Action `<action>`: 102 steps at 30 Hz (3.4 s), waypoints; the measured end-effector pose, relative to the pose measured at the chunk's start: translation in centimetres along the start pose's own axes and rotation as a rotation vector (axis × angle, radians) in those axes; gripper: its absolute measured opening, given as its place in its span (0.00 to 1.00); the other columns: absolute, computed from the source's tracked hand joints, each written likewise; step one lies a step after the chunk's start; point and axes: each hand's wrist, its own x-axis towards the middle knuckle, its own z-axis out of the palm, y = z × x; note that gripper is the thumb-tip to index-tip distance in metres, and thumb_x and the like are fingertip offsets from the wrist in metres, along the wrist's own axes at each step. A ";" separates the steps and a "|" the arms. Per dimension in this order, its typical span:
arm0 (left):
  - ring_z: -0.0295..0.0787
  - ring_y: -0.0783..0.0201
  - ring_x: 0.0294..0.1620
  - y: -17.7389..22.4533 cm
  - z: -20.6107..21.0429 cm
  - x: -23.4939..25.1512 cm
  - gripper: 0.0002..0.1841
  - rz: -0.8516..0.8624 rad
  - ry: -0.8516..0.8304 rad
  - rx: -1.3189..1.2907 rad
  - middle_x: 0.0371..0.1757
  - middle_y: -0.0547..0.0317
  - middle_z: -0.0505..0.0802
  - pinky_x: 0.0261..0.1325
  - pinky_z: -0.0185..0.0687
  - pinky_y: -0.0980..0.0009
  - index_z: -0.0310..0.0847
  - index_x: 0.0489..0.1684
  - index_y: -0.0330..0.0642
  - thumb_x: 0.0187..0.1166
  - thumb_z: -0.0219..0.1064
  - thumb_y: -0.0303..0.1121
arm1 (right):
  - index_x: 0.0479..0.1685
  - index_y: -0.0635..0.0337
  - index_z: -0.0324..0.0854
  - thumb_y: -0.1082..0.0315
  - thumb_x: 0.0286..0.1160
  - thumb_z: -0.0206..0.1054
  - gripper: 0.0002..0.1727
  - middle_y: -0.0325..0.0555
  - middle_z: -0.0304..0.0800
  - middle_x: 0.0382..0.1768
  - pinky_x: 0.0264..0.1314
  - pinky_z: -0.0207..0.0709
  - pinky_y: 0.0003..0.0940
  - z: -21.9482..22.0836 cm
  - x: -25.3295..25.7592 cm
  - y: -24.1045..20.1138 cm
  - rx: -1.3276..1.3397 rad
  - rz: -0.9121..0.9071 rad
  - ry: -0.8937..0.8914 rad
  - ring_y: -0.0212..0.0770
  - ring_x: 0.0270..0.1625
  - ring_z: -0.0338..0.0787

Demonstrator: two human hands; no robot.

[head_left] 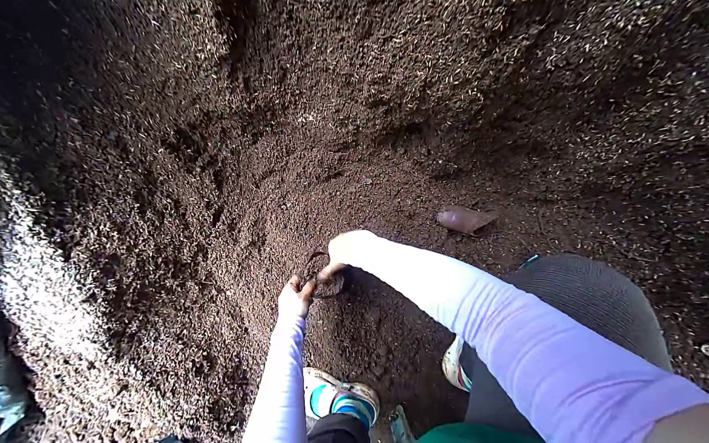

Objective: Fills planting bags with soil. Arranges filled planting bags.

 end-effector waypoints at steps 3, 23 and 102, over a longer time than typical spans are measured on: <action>0.86 0.41 0.68 0.9 -0.8 -1.7 0.32 -0.210 -0.124 -0.219 0.73 0.34 0.83 0.65 0.83 0.43 0.63 0.83 0.35 0.92 0.55 0.53 | 0.86 0.74 0.61 0.37 0.77 0.68 0.51 0.70 0.71 0.81 0.87 0.60 0.60 -1.1 2.7 0.3 0.137 -0.017 0.052 0.61 0.86 0.70; 0.90 0.49 0.59 0.3 2.6 -2.6 0.21 -0.317 0.144 -0.455 0.67 0.34 0.85 0.58 0.88 0.53 0.72 0.75 0.31 0.94 0.55 0.39 | 0.66 0.72 0.80 0.66 0.87 0.63 0.19 0.71 0.84 0.65 0.69 0.76 0.69 0.6 2.9 -0.6 -0.322 -0.305 0.105 0.69 0.70 0.84; 0.83 0.40 0.71 -2.1 0.7 -3.6 0.24 0.069 -0.079 -0.191 0.64 0.34 0.88 0.73 0.72 0.37 0.81 0.65 0.33 0.95 0.45 0.44 | 0.57 0.70 0.81 0.65 0.93 0.48 0.18 0.49 0.81 0.40 0.52 0.75 0.41 6.0 1.8 -5.6 0.542 -0.109 0.307 0.40 0.42 0.79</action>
